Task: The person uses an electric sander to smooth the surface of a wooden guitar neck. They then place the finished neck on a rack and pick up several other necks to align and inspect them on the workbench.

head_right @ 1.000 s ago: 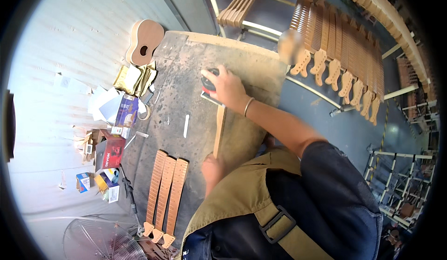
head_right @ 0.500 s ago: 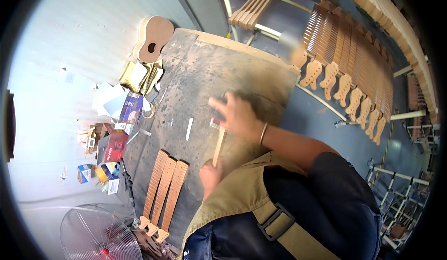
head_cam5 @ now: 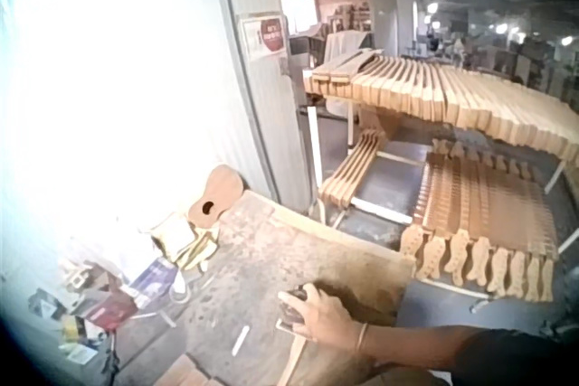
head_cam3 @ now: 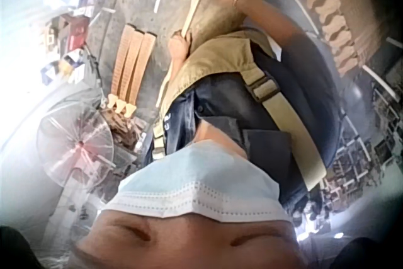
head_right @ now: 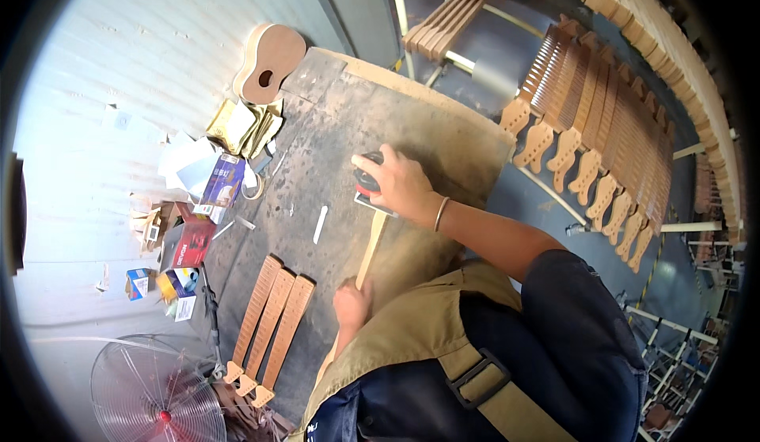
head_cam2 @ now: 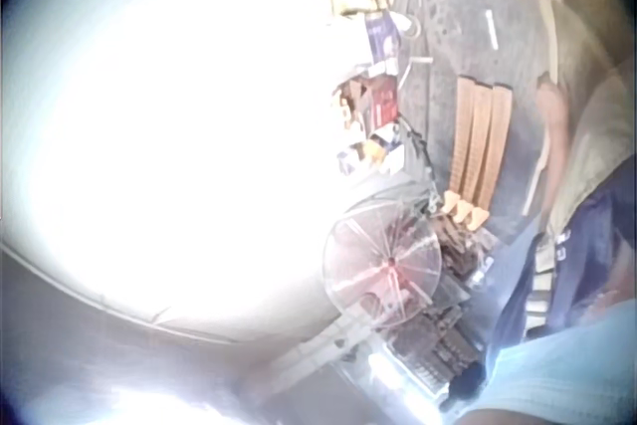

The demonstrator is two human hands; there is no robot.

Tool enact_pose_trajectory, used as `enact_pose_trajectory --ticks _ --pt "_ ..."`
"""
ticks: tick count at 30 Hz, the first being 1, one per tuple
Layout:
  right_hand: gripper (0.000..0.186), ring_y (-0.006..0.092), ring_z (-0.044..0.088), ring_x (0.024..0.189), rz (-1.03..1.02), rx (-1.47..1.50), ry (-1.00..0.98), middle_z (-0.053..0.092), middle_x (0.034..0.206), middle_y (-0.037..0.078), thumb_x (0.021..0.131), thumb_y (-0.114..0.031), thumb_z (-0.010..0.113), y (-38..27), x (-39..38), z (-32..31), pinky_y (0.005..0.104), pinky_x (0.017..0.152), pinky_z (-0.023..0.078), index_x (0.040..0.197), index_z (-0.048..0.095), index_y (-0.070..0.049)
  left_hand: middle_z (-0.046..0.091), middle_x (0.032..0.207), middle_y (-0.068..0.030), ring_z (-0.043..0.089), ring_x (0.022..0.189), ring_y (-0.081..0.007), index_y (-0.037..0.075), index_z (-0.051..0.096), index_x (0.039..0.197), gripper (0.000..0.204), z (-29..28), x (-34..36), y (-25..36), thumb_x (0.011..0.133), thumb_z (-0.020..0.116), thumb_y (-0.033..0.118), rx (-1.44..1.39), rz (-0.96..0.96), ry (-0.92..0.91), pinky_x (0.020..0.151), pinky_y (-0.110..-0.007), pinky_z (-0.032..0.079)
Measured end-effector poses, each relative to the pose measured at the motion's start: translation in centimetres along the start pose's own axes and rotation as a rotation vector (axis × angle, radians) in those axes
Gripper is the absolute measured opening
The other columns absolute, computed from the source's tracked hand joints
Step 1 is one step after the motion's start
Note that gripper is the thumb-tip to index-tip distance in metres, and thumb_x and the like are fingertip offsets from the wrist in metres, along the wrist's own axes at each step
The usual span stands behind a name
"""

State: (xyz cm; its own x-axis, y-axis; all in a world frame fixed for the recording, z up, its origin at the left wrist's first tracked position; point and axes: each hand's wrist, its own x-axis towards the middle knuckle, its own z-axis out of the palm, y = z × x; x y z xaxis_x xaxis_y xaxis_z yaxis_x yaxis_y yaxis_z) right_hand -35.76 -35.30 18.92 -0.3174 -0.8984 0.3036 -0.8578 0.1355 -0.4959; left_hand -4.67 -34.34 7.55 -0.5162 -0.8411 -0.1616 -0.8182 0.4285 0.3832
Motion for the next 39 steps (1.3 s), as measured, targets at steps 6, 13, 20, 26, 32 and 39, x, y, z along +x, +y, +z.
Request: enact_pose_trajectory --ticks 6,13,20,26,32,39 --pt "0.065 0.0375 0.068 0.093 0.059 -0.133 0.070 0.057 0.111 0.015 0.079 -0.026 0.087 4.4 1.4 -1.5 0.0464 0.079 0.059 0.140 0.066 -0.027 0.073 0.089 -0.0219 0.073 0.079 -0.0443 0.003 0.074 0.091 0.044 0.4 0.0 0.3 0.095 0.074 0.047 0.031 -0.021 0.020 0.073 -0.051 0.059" --pt "0.071 0.0356 0.066 0.098 -0.054 0.034 0.021 0.054 0.117 0.015 0.079 -0.024 0.088 1.4 -1.9 -1.7 0.0459 0.075 0.059 0.144 0.061 -0.027 0.074 0.091 -0.0222 0.073 0.082 -0.0440 0.002 0.074 0.090 0.046 0.4 0.1 -0.1 0.096 0.074 0.047 0.050 0.007 0.033 0.073 -0.051 0.059" --pt "0.077 0.0368 0.065 0.094 -0.040 -0.148 -0.022 0.054 0.116 0.016 0.076 -0.020 0.089 5.0 0.5 -2.3 0.0475 0.078 0.058 0.146 0.059 -0.025 0.073 0.091 -0.0220 0.072 0.082 -0.0443 0.002 0.074 0.090 0.046 0.1 0.3 0.1 0.096 0.074 0.048 0.094 0.000 -0.015 0.073 -0.051 0.059" --pt "0.076 0.0369 0.064 0.104 0.037 0.027 0.001 0.053 0.120 0.016 0.078 -0.022 0.088 2.9 -1.1 -2.9 0.0466 0.078 0.059 0.148 0.059 -0.030 0.073 0.088 -0.0209 0.072 0.079 -0.0433 0.003 0.074 0.091 0.045 0.0 0.1 0.0 0.097 0.073 0.047 0.078 0.036 0.019 0.072 -0.051 0.058" --pt "0.076 0.0355 0.065 0.100 0.004 0.005 -0.036 0.052 0.117 0.015 0.075 -0.020 0.089 2.6 -1.6 -2.2 0.0449 0.078 0.059 0.145 0.061 -0.026 0.073 0.089 -0.0195 0.072 0.080 -0.0427 0.005 0.074 0.095 0.041 0.3 0.2 -0.4 0.097 0.074 0.046 0.090 0.056 0.012 0.071 -0.051 0.058" --pt "0.072 0.0375 0.067 0.091 0.108 -0.062 0.067 0.054 0.112 0.016 0.075 -0.017 0.088 7.9 -1.2 -4.6 0.0459 0.078 0.059 0.143 0.065 -0.025 0.071 0.106 -0.0239 0.070 0.090 -0.0484 0.005 0.062 0.129 0.040 -1.2 3.8 4.2 0.096 0.075 0.025 -0.058 0.215 0.047 0.078 -0.054 0.058"
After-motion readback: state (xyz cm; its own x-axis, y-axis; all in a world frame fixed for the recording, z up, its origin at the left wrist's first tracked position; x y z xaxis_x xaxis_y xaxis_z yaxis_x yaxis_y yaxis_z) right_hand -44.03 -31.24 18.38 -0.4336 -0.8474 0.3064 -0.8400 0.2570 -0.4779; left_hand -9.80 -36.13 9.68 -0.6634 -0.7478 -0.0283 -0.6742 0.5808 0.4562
